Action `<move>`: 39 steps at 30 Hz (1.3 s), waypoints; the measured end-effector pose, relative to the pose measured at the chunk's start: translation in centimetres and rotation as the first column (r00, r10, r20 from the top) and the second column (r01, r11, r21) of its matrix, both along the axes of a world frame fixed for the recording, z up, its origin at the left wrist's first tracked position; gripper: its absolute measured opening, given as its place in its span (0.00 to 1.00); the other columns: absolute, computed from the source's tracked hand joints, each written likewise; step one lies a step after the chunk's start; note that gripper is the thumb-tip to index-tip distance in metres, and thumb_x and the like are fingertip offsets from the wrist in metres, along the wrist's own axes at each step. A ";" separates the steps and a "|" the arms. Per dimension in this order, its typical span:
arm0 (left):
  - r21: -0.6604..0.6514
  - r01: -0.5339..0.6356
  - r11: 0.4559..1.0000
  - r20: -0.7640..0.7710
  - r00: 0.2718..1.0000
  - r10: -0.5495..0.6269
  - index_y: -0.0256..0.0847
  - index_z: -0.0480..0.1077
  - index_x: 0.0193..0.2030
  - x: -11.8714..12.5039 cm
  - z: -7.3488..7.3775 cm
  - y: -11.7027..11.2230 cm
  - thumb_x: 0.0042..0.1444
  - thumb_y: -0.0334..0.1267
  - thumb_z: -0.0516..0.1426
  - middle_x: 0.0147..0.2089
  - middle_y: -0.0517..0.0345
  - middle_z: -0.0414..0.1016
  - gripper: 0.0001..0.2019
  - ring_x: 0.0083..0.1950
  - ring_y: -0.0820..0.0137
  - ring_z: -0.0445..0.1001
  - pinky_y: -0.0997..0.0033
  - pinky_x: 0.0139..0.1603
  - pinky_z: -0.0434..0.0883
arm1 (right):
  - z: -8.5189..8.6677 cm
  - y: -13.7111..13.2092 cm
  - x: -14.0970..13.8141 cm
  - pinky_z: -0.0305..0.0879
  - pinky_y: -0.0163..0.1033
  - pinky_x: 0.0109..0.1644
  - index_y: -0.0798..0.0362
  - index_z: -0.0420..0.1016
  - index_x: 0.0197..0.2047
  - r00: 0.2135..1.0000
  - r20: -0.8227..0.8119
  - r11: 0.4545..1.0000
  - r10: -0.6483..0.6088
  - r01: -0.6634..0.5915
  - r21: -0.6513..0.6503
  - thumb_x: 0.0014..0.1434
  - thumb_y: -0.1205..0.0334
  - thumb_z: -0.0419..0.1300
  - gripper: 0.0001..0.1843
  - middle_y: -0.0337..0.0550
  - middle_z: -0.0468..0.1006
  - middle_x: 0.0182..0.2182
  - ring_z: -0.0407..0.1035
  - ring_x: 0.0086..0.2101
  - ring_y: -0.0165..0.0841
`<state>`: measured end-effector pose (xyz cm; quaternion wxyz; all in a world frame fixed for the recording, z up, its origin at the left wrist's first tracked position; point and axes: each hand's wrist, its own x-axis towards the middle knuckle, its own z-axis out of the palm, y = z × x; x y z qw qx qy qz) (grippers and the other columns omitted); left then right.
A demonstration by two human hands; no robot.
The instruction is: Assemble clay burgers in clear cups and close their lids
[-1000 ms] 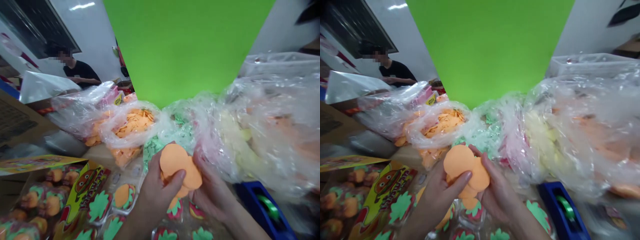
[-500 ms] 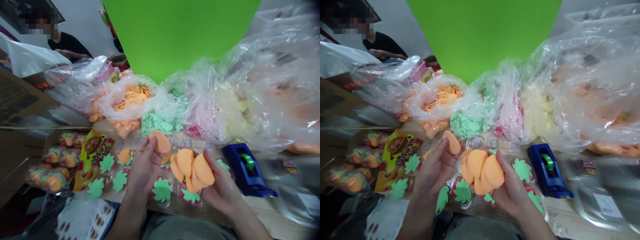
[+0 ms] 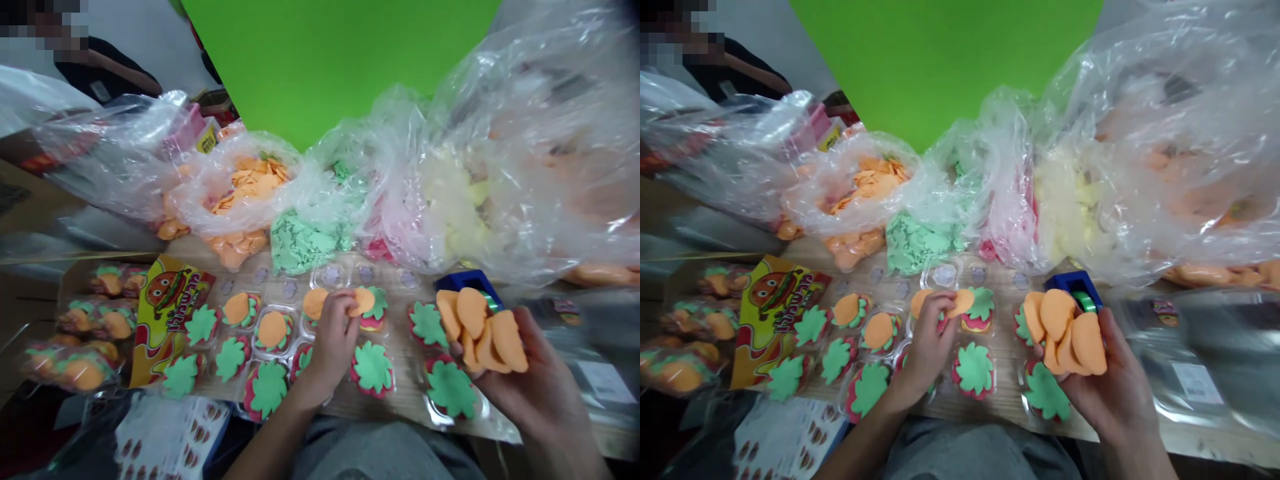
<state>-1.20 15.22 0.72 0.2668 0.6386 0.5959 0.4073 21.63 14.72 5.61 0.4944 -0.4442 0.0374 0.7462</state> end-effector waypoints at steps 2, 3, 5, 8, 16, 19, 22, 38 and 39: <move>0.033 0.096 0.995 -0.120 0.989 -0.092 0.40 0.63 0.40 1.3 -1.2 1.1 0.54 0.25 0.50 0.49 0.47 0.67 0.09 0.55 0.65 0.66 0.58 0.55 0.65 | 0.3 -0.1 0.0 0.73 0.49 0.38 0.42 0.78 0.35 1.000 0.002 1.000 -0.004 0.004 0.009 0.57 0.42 0.48 0.21 0.40 0.82 0.36 0.74 0.25 0.34; 0.038 0.148 0.988 -0.183 0.973 -0.139 0.40 0.64 0.41 1.6 -1.6 1.4 0.55 0.25 0.50 0.50 0.47 0.67 0.09 0.56 0.64 0.65 0.57 0.56 0.64 | 0.5 -0.1 0.0 0.73 0.48 0.36 0.42 0.78 0.34 1.000 -0.002 1.000 -0.016 0.016 -0.004 0.57 0.41 0.47 0.22 0.40 0.82 0.35 0.74 0.24 0.34; 0.029 0.248 0.968 -0.303 0.926 -0.228 0.40 0.64 0.43 1.7 -2.0 1.6 0.55 0.28 0.52 0.52 0.48 0.67 0.09 0.57 0.62 0.64 0.52 0.59 0.61 | 0.6 -0.2 0.2 0.74 0.44 0.31 0.43 0.78 0.33 0.998 -0.016 0.996 -0.057 0.056 -0.073 0.57 0.41 0.47 0.23 0.41 0.82 0.32 0.73 0.23 0.33; 0.007 0.324 0.946 -0.447 0.847 -0.287 0.41 0.64 0.45 1.2 -1.8 1.4 0.55 0.33 0.55 0.54 0.48 0.67 0.11 0.58 0.60 0.62 0.45 0.62 0.53 | 0.7 -0.2 0.6 0.73 0.39 0.25 0.44 0.78 0.33 0.989 -0.030 0.976 -0.146 0.139 -0.170 0.58 0.43 0.46 0.23 0.41 0.82 0.31 0.74 0.25 0.34; 0.008 0.363 0.932 -0.667 0.696 -0.265 0.37 0.64 0.49 1.4 -1.3 2.6 0.56 0.36 0.54 0.51 0.44 0.69 0.13 0.51 0.57 0.67 0.54 0.50 0.67 | 0.5 -0.1 0.9 0.73 0.44 0.34 0.46 0.78 0.35 0.993 -0.036 0.986 -0.115 0.109 -0.125 0.57 0.42 0.48 0.23 0.44 0.81 0.32 0.74 0.28 0.36; 0.045 0.431 0.901 -0.716 0.642 -0.272 0.37 0.66 0.46 1.0 -1.4 2.4 0.59 0.31 0.48 0.48 0.45 0.71 0.10 0.50 0.61 0.68 0.57 0.51 0.67 | 0.3 -0.3 1.1 0.73 0.44 0.33 0.46 0.78 0.34 0.996 -0.030 0.995 -0.081 0.079 -0.055 0.56 0.41 0.48 0.23 0.43 0.81 0.30 0.73 0.26 0.35; 0.077 0.513 0.855 -0.753 0.592 -0.287 0.36 0.67 0.45 0.2 -2.0 1.4 0.59 0.30 0.49 0.48 0.46 0.72 0.10 0.50 0.61 0.68 0.58 0.52 0.66 | 0.0 -0.4 1.4 0.73 0.42 0.31 0.46 0.78 0.33 0.997 -0.046 0.998 -0.067 0.067 0.000 0.58 0.42 0.46 0.24 0.43 0.81 0.31 0.73 0.25 0.34; -0.028 0.560 0.828 -0.805 0.478 -0.351 0.33 0.64 0.48 0.3 -0.6 3.2 0.57 0.39 0.53 0.46 0.46 0.71 0.15 0.45 0.63 0.69 0.63 0.46 0.67 | -0.1 -0.4 1.3 0.72 0.37 0.25 0.47 0.79 0.32 0.995 -0.057 0.996 -0.085 0.082 -0.043 0.52 0.39 0.52 0.23 0.43 0.82 0.32 0.74 0.29 0.37; -0.025 0.540 0.841 -0.803 0.490 -0.338 0.32 0.63 0.49 0.4 -0.7 3.2 0.57 0.41 0.54 0.46 0.45 0.71 0.17 0.45 0.62 0.69 0.62 0.46 0.68 | -0.1 -0.4 1.3 0.72 0.37 0.25 0.47 0.79 0.32 0.995 -0.050 0.996 -0.082 0.079 -0.044 0.51 0.39 0.52 0.23 0.43 0.82 0.32 0.74 0.29 0.38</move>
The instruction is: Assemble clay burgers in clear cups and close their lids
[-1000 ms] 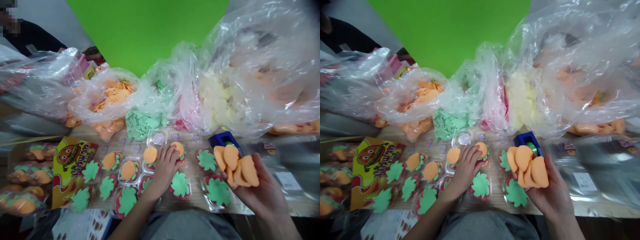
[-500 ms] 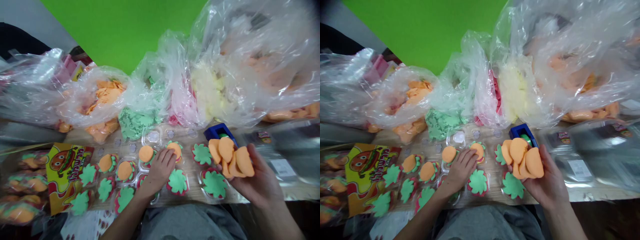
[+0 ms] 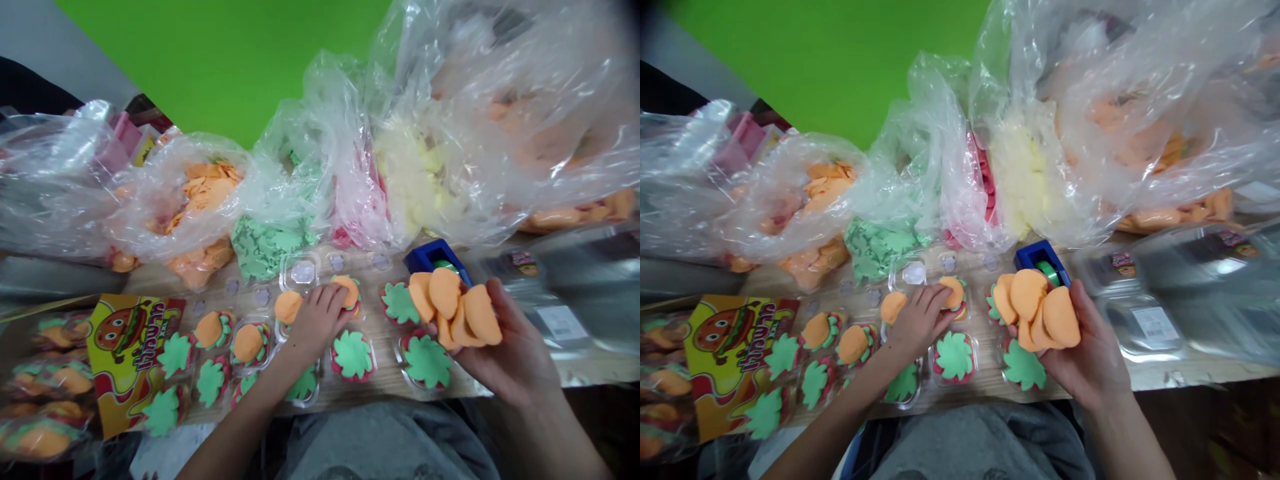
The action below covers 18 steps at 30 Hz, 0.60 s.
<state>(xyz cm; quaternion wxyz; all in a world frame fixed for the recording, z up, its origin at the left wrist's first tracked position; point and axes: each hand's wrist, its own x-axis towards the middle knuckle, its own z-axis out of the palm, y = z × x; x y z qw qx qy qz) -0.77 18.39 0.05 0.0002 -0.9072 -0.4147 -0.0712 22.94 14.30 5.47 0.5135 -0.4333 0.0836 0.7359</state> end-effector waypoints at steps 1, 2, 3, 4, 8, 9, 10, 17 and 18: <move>0.003 -0.026 1.000 0.003 1.000 0.026 0.32 0.63 0.49 0.2 0.0 0.0 0.56 0.43 0.54 0.47 0.43 0.70 0.18 0.45 0.61 0.69 0.61 0.45 0.68 | 0.0 0.0 0.0 0.72 0.37 0.25 0.47 0.79 0.32 1.000 0.010 1.000 0.001 -0.001 -0.004 0.51 0.39 0.52 0.23 0.43 0.81 0.32 0.74 0.29 0.38; 0.007 -0.048 0.999 0.005 0.999 0.048 0.32 0.62 0.50 0.3 -0.1 -0.1 0.56 0.44 0.54 0.48 0.41 0.69 0.19 0.46 0.60 0.68 0.59 0.45 0.68 | 0.0 0.0 -0.1 0.72 0.38 0.25 0.47 0.79 0.32 1.000 0.021 1.000 0.000 0.000 -0.009 0.51 0.39 0.52 0.23 0.43 0.81 0.33 0.74 0.30 0.38; 0.010 -0.063 0.998 0.007 0.998 0.063 0.33 0.62 0.50 0.5 -0.1 -0.1 0.56 0.44 0.54 0.49 0.40 0.68 0.19 0.46 0.59 0.68 0.58 0.45 0.68 | 0.0 0.1 -0.1 0.73 0.38 0.26 0.47 0.79 0.32 0.999 0.032 1.000 0.000 0.000 -0.015 0.51 0.39 0.52 0.23 0.43 0.81 0.34 0.74 0.30 0.38; 0.014 -0.069 0.998 0.010 0.998 0.069 0.33 0.63 0.50 0.7 -0.1 0.0 0.56 0.43 0.54 0.50 0.40 0.68 0.18 0.47 0.58 0.68 0.57 0.46 0.68 | 0.0 0.2 -0.2 0.73 0.39 0.27 0.47 0.79 0.33 0.999 0.044 1.000 0.000 0.001 -0.019 0.51 0.39 0.52 0.24 0.44 0.81 0.35 0.74 0.31 0.39; 0.036 -0.013 0.999 0.028 1.000 0.012 0.33 0.66 0.46 0.4 -0.5 0.0 0.57 0.34 0.52 0.51 0.41 0.69 0.11 0.48 0.59 0.69 0.58 0.47 0.68 | 0.1 0.4 -0.2 0.73 0.43 0.31 0.47 0.79 0.34 0.998 0.066 0.999 0.014 -0.012 -0.042 0.51 0.38 0.50 0.25 0.46 0.80 0.39 0.73 0.33 0.41; 0.042 0.013 0.999 0.034 0.999 -0.014 0.32 0.66 0.45 0.2 -0.6 -0.1 0.57 0.33 0.51 0.51 0.41 0.70 0.11 0.48 0.59 0.69 0.58 0.48 0.68 | 0.1 0.5 -0.2 0.73 0.44 0.32 0.47 0.79 0.34 0.998 0.069 0.999 0.012 -0.009 -0.047 0.51 0.38 0.50 0.25 0.46 0.80 0.40 0.73 0.34 0.41; 0.046 0.040 0.998 0.038 0.998 -0.042 0.32 0.67 0.45 -0.1 -0.7 -0.2 0.57 0.32 0.51 0.51 0.42 0.70 0.10 0.49 0.59 0.69 0.59 0.48 0.68 | 0.2 0.5 -0.1 0.73 0.45 0.33 0.47 0.79 0.34 0.998 0.070 0.999 0.008 -0.004 -0.053 0.51 0.38 0.50 0.26 0.46 0.80 0.40 0.73 0.34 0.41; -0.007 0.084 0.996 0.079 0.993 -0.084 0.36 0.66 0.46 -1.2 0.3 -0.8 0.59 0.37 0.51 0.53 0.46 0.70 0.11 0.53 0.60 0.68 0.58 0.51 0.67 | -0.5 0.2 0.2 0.72 0.48 0.37 0.45 0.78 0.35 0.999 0.016 0.999 0.035 -0.035 -0.006 0.50 0.38 0.52 0.24 0.45 0.81 0.34 0.73 0.35 0.43; -0.035 0.053 0.998 0.092 0.995 -0.049 0.35 0.65 0.48 -1.0 0.6 -0.6 0.59 0.38 0.50 0.55 0.44 0.68 0.13 0.55 0.60 0.66 0.58 0.52 0.67 | -0.6 0.2 0.1 0.71 0.49 0.37 0.45 0.78 0.36 0.999 -0.001 0.999 0.046 -0.046 0.014 0.51 0.38 0.51 0.24 0.45 0.81 0.34 0.74 0.35 0.43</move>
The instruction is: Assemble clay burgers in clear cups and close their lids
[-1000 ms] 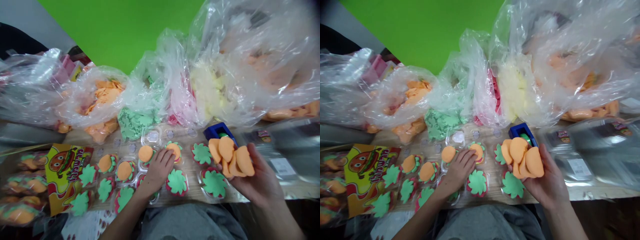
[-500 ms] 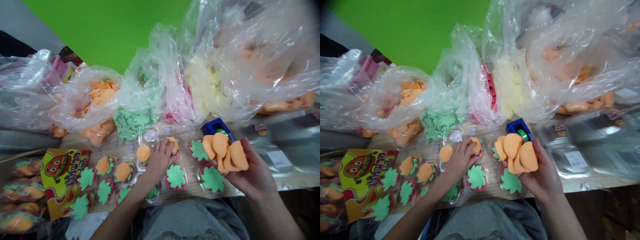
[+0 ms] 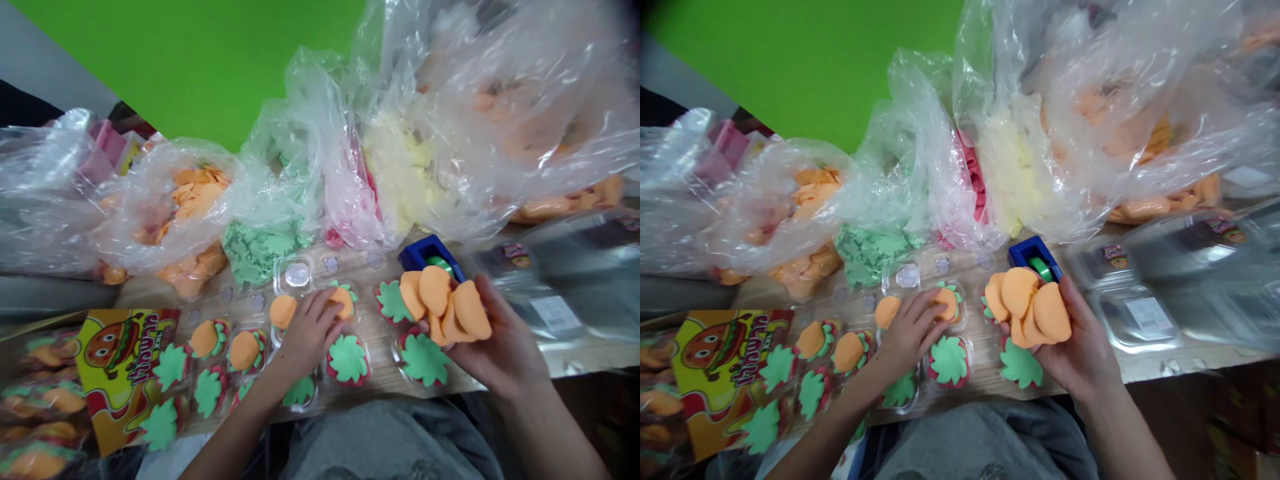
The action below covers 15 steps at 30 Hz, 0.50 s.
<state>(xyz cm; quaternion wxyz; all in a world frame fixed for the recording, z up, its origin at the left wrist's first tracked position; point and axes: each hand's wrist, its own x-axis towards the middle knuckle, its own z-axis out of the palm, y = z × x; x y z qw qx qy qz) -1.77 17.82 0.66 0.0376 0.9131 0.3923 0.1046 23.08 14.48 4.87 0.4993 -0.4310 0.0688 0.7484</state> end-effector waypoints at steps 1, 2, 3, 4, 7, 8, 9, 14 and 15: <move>-0.038 -0.033 0.999 0.011 0.999 0.034 0.34 0.63 0.51 0.2 0.2 0.3 0.60 0.39 0.49 0.57 0.41 0.65 0.15 0.56 0.59 0.65 0.57 0.53 0.66 | -0.1 0.0 -0.1 0.71 0.50 0.39 0.44 0.78 0.37 1.000 -0.017 1.000 0.013 -0.012 0.017 0.52 0.38 0.50 0.24 0.44 0.81 0.35 0.74 0.35 0.43; -0.081 -0.060 0.995 0.019 0.998 0.061 0.33 0.61 0.54 0.5 0.4 0.6 0.60 0.40 0.49 0.58 0.39 0.64 0.18 0.57 0.59 0.63 0.56 0.54 0.66 | -0.1 0.0 -0.2 0.70 0.51 0.39 0.43 0.77 0.38 0.999 -0.031 0.999 0.027 -0.026 0.032 0.53 0.38 0.49 0.24 0.44 0.81 0.36 0.74 0.35 0.43; -0.123 -0.072 0.990 0.026 0.997 0.076 0.32 0.59 0.55 0.8 0.4 1.0 0.60 0.40 0.49 0.58 0.39 0.64 0.19 0.58 0.59 0.63 0.56 0.54 0.65 | -0.1 0.0 -0.3 0.70 0.51 0.40 0.42 0.77 0.38 0.998 -0.041 0.998 0.040 -0.039 0.045 0.53 0.37 0.48 0.24 0.44 0.81 0.36 0.74 0.36 0.43; -0.160 -0.067 0.985 0.031 0.997 0.072 0.32 0.59 0.56 1.0 0.3 1.2 0.60 0.41 0.49 0.57 0.40 0.65 0.20 0.57 0.60 0.64 0.56 0.54 0.65 | -0.1 0.0 -0.4 0.69 0.52 0.41 0.42 0.77 0.39 0.998 -0.046 0.997 0.052 -0.049 0.056 0.54 0.37 0.47 0.25 0.44 0.80 0.37 0.74 0.36 0.43; -0.190 -0.007 0.982 0.053 0.998 0.017 0.34 0.65 0.52 1.1 -0.6 1.3 0.59 0.41 0.51 0.50 0.46 0.72 0.17 0.51 0.61 0.68 0.57 0.55 0.65 | 0.2 0.2 -0.7 0.69 0.52 0.42 0.42 0.77 0.39 0.997 -0.057 0.997 0.051 -0.047 0.065 0.55 0.38 0.46 0.25 0.44 0.81 0.36 0.73 0.37 0.42; -0.191 0.000 0.982 0.066 0.998 0.012 0.34 0.66 0.51 1.1 -0.9 1.2 0.59 0.41 0.51 0.49 0.46 0.73 0.16 0.51 0.61 0.69 0.55 0.55 0.64 | 0.3 0.3 -0.8 0.69 0.52 0.42 0.42 0.77 0.38 0.997 -0.067 0.997 0.041 -0.037 0.067 0.56 0.39 0.45 0.24 0.43 0.81 0.35 0.73 0.37 0.42; -0.193 0.000 0.981 0.081 0.997 0.016 0.34 0.67 0.49 1.0 -1.1 1.1 0.58 0.40 0.52 0.48 0.46 0.73 0.16 0.50 0.60 0.69 0.53 0.55 0.64 | 0.5 0.3 -1.1 0.69 0.51 0.43 0.42 0.77 0.38 0.996 -0.081 0.997 0.030 -0.024 0.074 0.56 0.40 0.45 0.24 0.43 0.81 0.35 0.73 0.37 0.41; -0.303 -0.106 0.947 0.249 0.950 0.186 0.36 0.64 0.52 1.4 1.0 0.6 0.62 0.38 0.46 0.53 0.43 0.69 0.15 0.55 0.60 0.66 0.52 0.54 0.65 | 1.1 0.4 -2.9 0.67 0.49 0.47 0.47 0.77 0.37 0.990 -0.138 0.985 0.016 0.008 0.172 0.58 0.45 0.49 0.20 0.43 0.79 0.39 0.72 0.41 0.40; -0.404 -0.119 0.907 0.322 0.909 0.263 0.38 0.62 0.55 1.6 2.1 0.5 0.63 0.38 0.44 0.54 0.44 0.68 0.16 0.54 0.63 0.67 0.56 0.52 0.67 | 1.2 0.3 -3.3 0.66 0.48 0.48 0.47 0.77 0.37 0.992 -0.126 0.980 0.016 0.009 0.196 0.57 0.46 0.51 0.19 0.43 0.79 0.40 0.71 0.42 0.40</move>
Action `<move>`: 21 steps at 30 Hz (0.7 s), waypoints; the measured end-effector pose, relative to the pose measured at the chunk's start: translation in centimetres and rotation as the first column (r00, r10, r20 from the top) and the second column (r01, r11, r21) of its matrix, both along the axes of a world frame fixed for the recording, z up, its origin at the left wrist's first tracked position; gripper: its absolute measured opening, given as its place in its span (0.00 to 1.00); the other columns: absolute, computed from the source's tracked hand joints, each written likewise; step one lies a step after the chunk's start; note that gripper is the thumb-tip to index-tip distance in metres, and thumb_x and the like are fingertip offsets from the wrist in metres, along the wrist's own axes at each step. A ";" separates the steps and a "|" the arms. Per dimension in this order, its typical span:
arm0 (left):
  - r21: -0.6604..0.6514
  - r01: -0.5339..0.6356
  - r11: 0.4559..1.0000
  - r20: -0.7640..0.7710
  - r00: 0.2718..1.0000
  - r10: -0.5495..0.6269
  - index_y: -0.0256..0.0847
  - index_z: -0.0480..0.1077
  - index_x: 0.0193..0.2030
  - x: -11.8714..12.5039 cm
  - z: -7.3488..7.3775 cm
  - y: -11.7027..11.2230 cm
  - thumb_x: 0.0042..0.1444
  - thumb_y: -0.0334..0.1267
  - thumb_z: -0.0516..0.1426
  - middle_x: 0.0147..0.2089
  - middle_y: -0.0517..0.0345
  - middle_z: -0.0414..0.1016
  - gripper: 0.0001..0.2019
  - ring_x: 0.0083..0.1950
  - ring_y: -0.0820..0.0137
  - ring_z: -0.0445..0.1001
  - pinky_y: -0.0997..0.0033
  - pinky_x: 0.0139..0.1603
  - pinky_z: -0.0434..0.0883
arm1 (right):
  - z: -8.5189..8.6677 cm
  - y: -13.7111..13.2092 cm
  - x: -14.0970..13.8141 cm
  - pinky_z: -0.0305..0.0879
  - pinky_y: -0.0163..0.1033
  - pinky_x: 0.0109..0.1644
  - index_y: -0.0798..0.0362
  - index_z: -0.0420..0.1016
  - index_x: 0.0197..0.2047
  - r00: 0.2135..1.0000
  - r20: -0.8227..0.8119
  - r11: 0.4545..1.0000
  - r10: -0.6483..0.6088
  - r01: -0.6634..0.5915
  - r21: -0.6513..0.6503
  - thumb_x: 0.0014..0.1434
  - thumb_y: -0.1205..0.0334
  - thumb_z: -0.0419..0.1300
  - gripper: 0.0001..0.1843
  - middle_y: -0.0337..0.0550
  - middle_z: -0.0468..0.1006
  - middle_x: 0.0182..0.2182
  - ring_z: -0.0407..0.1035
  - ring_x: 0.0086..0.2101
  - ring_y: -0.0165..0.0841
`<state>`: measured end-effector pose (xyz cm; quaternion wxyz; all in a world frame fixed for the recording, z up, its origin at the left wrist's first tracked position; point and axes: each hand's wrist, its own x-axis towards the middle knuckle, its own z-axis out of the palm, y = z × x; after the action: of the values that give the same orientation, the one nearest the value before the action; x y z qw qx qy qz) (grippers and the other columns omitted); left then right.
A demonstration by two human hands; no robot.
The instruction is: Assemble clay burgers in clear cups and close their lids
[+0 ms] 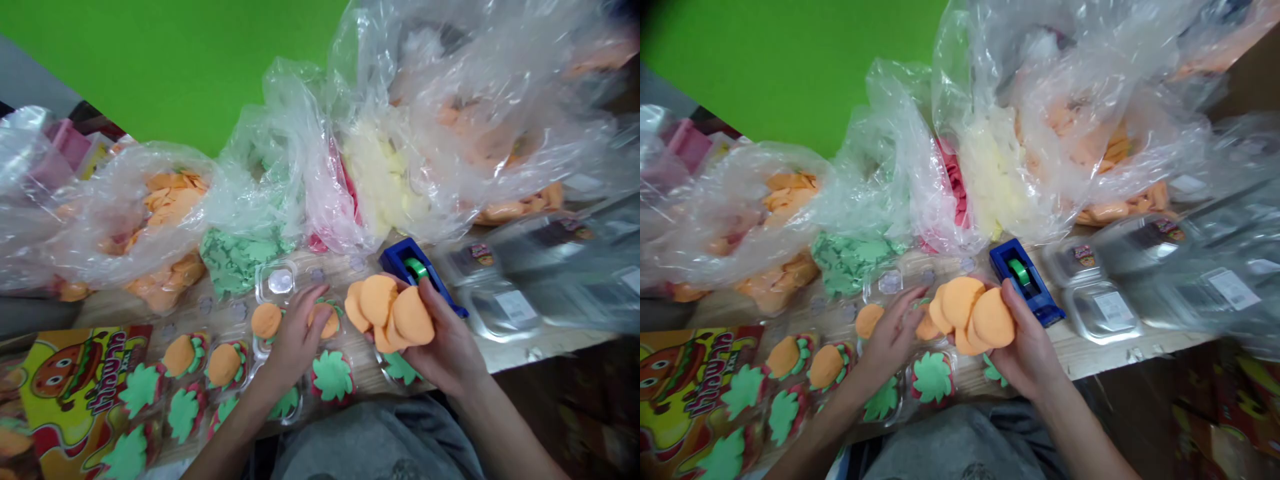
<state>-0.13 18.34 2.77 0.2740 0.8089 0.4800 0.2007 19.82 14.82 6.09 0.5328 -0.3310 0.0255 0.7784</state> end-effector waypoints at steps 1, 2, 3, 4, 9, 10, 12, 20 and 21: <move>-0.108 -0.036 0.993 0.106 0.993 0.048 0.39 0.59 0.56 0.3 1.1 -0.1 0.63 0.38 0.43 0.54 0.46 0.68 0.17 0.53 0.65 0.68 0.60 0.51 0.69 | 0.1 -0.1 -0.4 0.66 0.47 0.48 0.47 0.77 0.38 1.000 0.023 1.000 0.001 -0.002 0.028 0.56 0.46 0.53 0.17 0.42 0.78 0.42 0.71 0.43 0.40; -0.201 -0.038 0.979 0.188 0.979 0.077 0.41 0.59 0.57 0.7 2.2 -0.2 0.63 0.39 0.45 0.54 0.48 0.68 0.17 0.52 0.66 0.69 0.63 0.50 0.69 | 0.1 -0.3 -0.7 0.65 0.46 0.49 0.48 0.76 0.40 0.998 0.058 0.998 0.005 -0.009 0.061 0.55 0.47 0.55 0.17 0.42 0.78 0.43 0.70 0.44 0.40; -0.253 -0.024 0.967 0.241 0.967 0.087 0.43 0.59 0.56 1.1 3.2 -0.3 0.61 0.40 0.48 0.54 0.49 0.67 0.17 0.53 0.66 0.68 0.64 0.50 0.69 | 0.0 -0.5 -0.9 0.65 0.45 0.49 0.48 0.75 0.42 0.995 0.102 0.995 0.017 -0.027 0.093 0.54 0.48 0.57 0.16 0.42 0.77 0.44 0.70 0.45 0.40; -0.251 -0.005 0.968 0.255 0.964 0.071 0.45 0.61 0.55 1.5 3.9 -0.4 0.59 0.41 0.51 0.54 0.50 0.67 0.17 0.54 0.65 0.67 0.64 0.51 0.68 | 0.0 -0.6 -1.0 0.65 0.44 0.49 0.48 0.74 0.44 0.987 0.155 0.991 0.032 -0.051 0.121 0.54 0.51 0.59 0.17 0.43 0.76 0.45 0.69 0.45 0.39; -0.120 -0.036 0.992 0.285 0.956 0.069 0.44 0.68 0.43 3.7 4.3 -0.8 0.55 0.34 0.56 0.51 0.54 0.67 0.08 0.54 0.66 0.66 0.62 0.56 0.63 | -0.4 -1.1 -0.5 0.66 0.37 0.46 0.48 0.72 0.48 0.925 0.365 0.977 0.105 -0.165 0.137 0.51 0.62 0.64 0.19 0.41 0.76 0.44 0.71 0.41 0.33; -0.190 -0.044 0.981 0.343 0.933 0.108 0.43 0.67 0.41 4.1 4.0 -0.6 0.55 0.34 0.55 0.47 0.55 0.70 0.07 0.50 0.67 0.68 0.63 0.53 0.65 | -0.5 -1.2 -0.1 0.67 0.36 0.44 0.48 0.72 0.47 0.930 0.350 0.980 0.110 -0.159 0.116 0.51 0.62 0.64 0.18 0.41 0.76 0.43 0.71 0.38 0.31; -0.392 -0.048 0.919 0.485 0.838 0.251 0.42 0.65 0.42 4.7 3.3 0.2 0.56 0.36 0.54 0.40 0.57 0.72 0.07 0.42 0.69 0.72 0.67 0.45 0.69 | -0.6 -1.6 0.9 0.70 0.36 0.40 0.49 0.74 0.44 0.952 0.287 0.989 0.104 -0.129 0.070 0.51 0.62 0.63 0.15 0.40 0.77 0.41 0.72 0.34 0.30; -0.477 0.008 0.879 0.355 0.916 0.185 0.37 0.69 0.43 6.2 -0.1 2.9 0.59 0.39 0.50 0.38 0.56 0.75 0.11 0.40 0.69 0.73 0.70 0.40 0.70 | -1.1 -3.8 7.9 0.74 0.34 0.38 0.48 0.75 0.41 0.903 0.387 0.976 -0.189 0.214 -0.023 0.52 0.59 0.60 0.12 0.40 0.80 0.38 0.75 0.33 0.34; -0.475 0.026 0.879 0.325 0.934 0.148 0.37 0.70 0.40 6.6 -0.6 2.6 0.58 0.38 0.51 0.35 0.57 0.76 0.09 0.37 0.69 0.73 0.71 0.38 0.70 | -1.0 -4.0 8.5 0.74 0.34 0.38 0.48 0.75 0.40 0.885 0.410 0.966 -0.221 0.255 -0.031 0.51 0.59 0.60 0.12 0.40 0.80 0.38 0.75 0.33 0.34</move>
<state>6.50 20.89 2.16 0.5374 0.6528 0.4830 0.2276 28.32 10.84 5.06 0.6037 -0.5005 -0.0117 0.6204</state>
